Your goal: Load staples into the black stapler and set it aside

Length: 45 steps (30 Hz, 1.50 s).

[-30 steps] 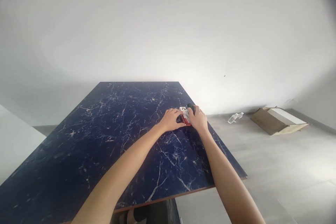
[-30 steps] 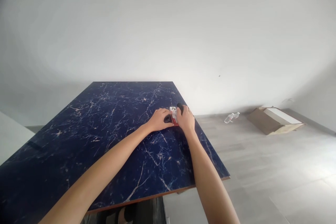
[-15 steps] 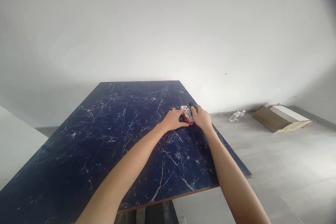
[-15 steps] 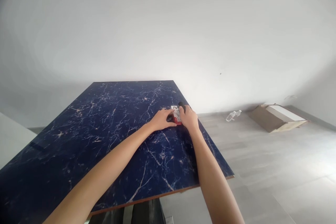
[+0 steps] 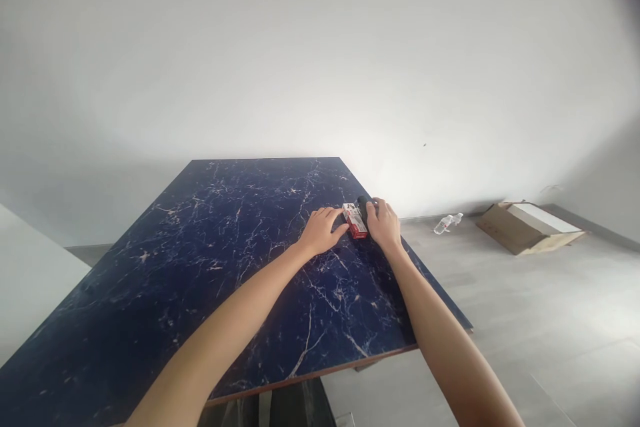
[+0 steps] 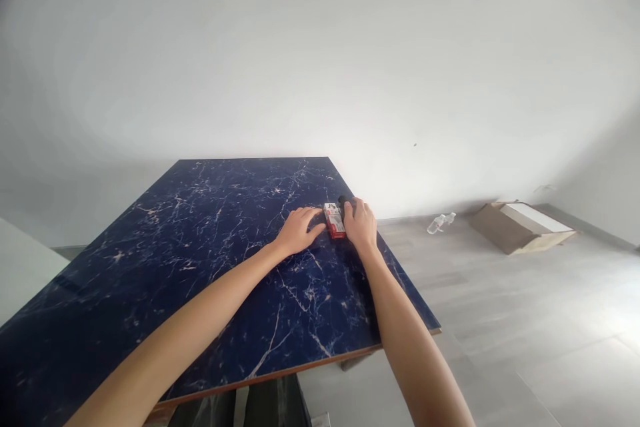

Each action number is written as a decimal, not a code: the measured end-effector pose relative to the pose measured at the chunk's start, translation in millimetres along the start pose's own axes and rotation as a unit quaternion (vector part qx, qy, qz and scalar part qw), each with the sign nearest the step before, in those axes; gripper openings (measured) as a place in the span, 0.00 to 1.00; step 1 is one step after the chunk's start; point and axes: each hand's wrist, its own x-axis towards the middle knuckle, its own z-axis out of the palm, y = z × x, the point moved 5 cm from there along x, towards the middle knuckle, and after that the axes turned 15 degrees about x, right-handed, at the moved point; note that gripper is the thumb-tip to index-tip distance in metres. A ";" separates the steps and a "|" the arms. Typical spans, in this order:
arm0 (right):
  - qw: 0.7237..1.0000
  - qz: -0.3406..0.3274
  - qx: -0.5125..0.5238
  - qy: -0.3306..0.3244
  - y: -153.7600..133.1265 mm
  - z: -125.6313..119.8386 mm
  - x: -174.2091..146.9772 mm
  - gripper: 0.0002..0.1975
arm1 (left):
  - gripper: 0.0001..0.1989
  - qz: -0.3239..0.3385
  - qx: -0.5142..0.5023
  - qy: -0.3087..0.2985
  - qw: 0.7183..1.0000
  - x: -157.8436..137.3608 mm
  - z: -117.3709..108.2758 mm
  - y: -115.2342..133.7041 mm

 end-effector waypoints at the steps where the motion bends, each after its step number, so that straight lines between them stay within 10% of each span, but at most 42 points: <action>1: 0.999 -0.030 0.006 0.030 -4.5 -3.8 -0.9 0.23 | 0.22 0.004 -0.003 0.008 1.000 -10.0 -10.1 -3.2; 6: 0.975 -0.195 0.052 0.089 -51.4 -4.1 -22.0 0.15 | 0.17 0.034 0.008 -0.015 0.999 -85.8 -71.6 -37.9; 11: 0.914 -0.347 0.138 -0.159 -131.5 59.0 -81.2 0.13 | 0.15 -0.036 0.035 -0.053 0.997 -146.2 -106.9 -77.7; 16: 0.864 -0.358 0.132 -0.328 -185.2 124.7 -138.9 0.23 | 0.16 -0.030 0.008 -0.084 0.996 -145.7 -101.0 -80.5; 26: 0.863 -0.238 0.201 -0.398 -174.5 129.0 -129.7 0.25 | 0.17 -0.027 0.040 -0.123 0.991 -153.8 -97.9 -86.0; 45: 0.876 -0.218 0.175 -0.393 -168.4 122.7 -123.3 0.13 | 0.21 -0.010 0.040 -0.144 0.989 -161.4 -100.6 -85.5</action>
